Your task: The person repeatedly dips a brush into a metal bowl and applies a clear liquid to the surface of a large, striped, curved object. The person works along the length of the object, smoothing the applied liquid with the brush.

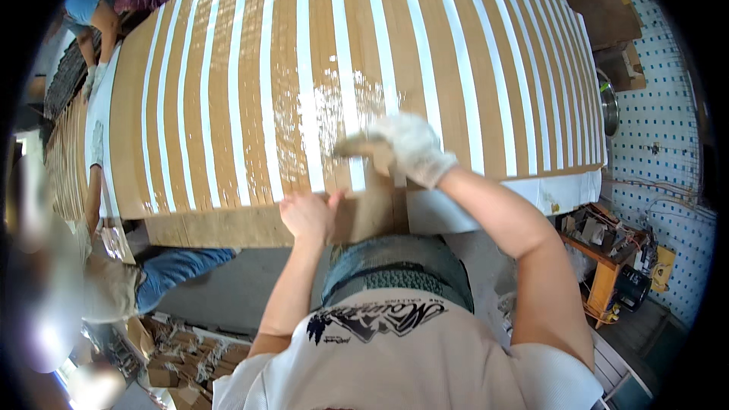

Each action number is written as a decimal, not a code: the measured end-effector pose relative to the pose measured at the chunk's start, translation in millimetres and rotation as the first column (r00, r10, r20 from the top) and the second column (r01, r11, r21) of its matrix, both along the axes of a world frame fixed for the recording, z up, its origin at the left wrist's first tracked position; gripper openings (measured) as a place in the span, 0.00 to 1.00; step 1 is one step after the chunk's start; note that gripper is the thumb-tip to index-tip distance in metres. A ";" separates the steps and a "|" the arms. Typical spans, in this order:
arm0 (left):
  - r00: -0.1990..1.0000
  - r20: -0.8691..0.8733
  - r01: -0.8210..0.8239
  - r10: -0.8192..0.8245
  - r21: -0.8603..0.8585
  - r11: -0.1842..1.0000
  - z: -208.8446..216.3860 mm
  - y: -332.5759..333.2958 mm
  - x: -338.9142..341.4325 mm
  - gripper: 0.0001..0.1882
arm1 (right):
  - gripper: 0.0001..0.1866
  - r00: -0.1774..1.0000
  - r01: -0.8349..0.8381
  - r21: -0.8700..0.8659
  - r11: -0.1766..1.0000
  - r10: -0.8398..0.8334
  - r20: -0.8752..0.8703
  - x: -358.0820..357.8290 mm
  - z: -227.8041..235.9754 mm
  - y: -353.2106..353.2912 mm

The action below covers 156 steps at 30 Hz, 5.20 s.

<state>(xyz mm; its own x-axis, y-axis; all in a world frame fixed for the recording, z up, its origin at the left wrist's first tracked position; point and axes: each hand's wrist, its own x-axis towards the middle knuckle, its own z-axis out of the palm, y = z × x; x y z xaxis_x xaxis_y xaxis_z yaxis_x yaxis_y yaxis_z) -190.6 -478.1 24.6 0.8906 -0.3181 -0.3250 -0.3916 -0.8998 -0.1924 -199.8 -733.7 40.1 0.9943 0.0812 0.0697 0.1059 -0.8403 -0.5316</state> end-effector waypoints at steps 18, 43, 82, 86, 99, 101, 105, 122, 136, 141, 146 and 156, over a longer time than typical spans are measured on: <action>0.961 -0.122 -0.244 0.248 0.050 0.969 -13.1 -15.9 -6.3 0.58 | 0.21 0.837 0.536 -0.340 0.772 -0.538 0.099 418.7 -9.7 -225.0; 0.957 -0.190 -0.223 0.221 0.006 0.975 1.7 -17.7 -0.4 0.54 | 0.06 0.967 -0.160 0.027 0.987 0.162 -0.198 -20.1 33.1 -54.5; 0.932 -0.270 -0.209 0.240 0.140 0.968 1.3 -29.0 -1.6 0.48 | 0.21 0.853 0.475 -0.183 0.861 -0.501 -0.144 51.3 33.2 -112.8; 0.882 -0.322 -0.321 0.344 0.123 0.939 15.4 -38.3 2.6 0.47 | 0.23 0.829 0.551 -0.166 0.818 -0.559 0.001 143.2 16.2 -165.8; 0.866 -0.292 -0.363 0.407 0.194 0.911 -22.5 -18.5 -12.9 0.69 | 0.21 0.818 0.571 -0.332 0.751 -0.488 0.304 404.0 -29.6 -313.8; 0.851 -0.300 -0.385 0.431 0.202 0.901 -14.6 -26.6 -5.9 0.69 | 0.21 0.847 0.530 -0.378 0.759 -0.450 0.284 424.6 -29.0 -327.4; 0.872 -0.301 -0.330 0.387 0.223 0.917 -21.0 -22.7 -12.6 0.69 | 0.22 0.810 0.552 -0.198 0.810 -0.465 0.356 450.6 -2.4 -346.2; 0.989 0.080 -0.123 0.124 -0.014 0.992 -29.4 -17.4 -23.4 0.60 | 0.22 0.954 0.257 0.184 0.949 -0.279 0.106 485.7 39.5 -288.9; 0.946 -0.173 -0.269 0.273 0.047 0.962 -20.9 -21.7 -15.1 0.61 | 0.26 0.985 0.103 0.124 0.987 -0.119 0.125 545.9 5.5 -205.5; 0.805 -0.298 -0.556 0.513 -0.076 0.828 -51.5 -8.6 -43.2 0.61 | 0.25 0.963 0.232 -0.153 0.961 -0.204 0.176 554.7 -7.0 -170.2; 0.796 -0.276 -0.581 0.539 -0.095 0.809 -62.2 -5.3 -50.3 0.55 | 0.24 0.973 0.161 -0.106 0.981 -0.140 0.182 566.7 11.6 -151.8; 0.916 -0.111 -0.401 0.385 -0.230 0.887 -16.5 -17.7 -22.6 0.62 | 0.16 0.980 0.132 -0.174 0.976 -0.103 0.169 440.4 -17.3 -90.3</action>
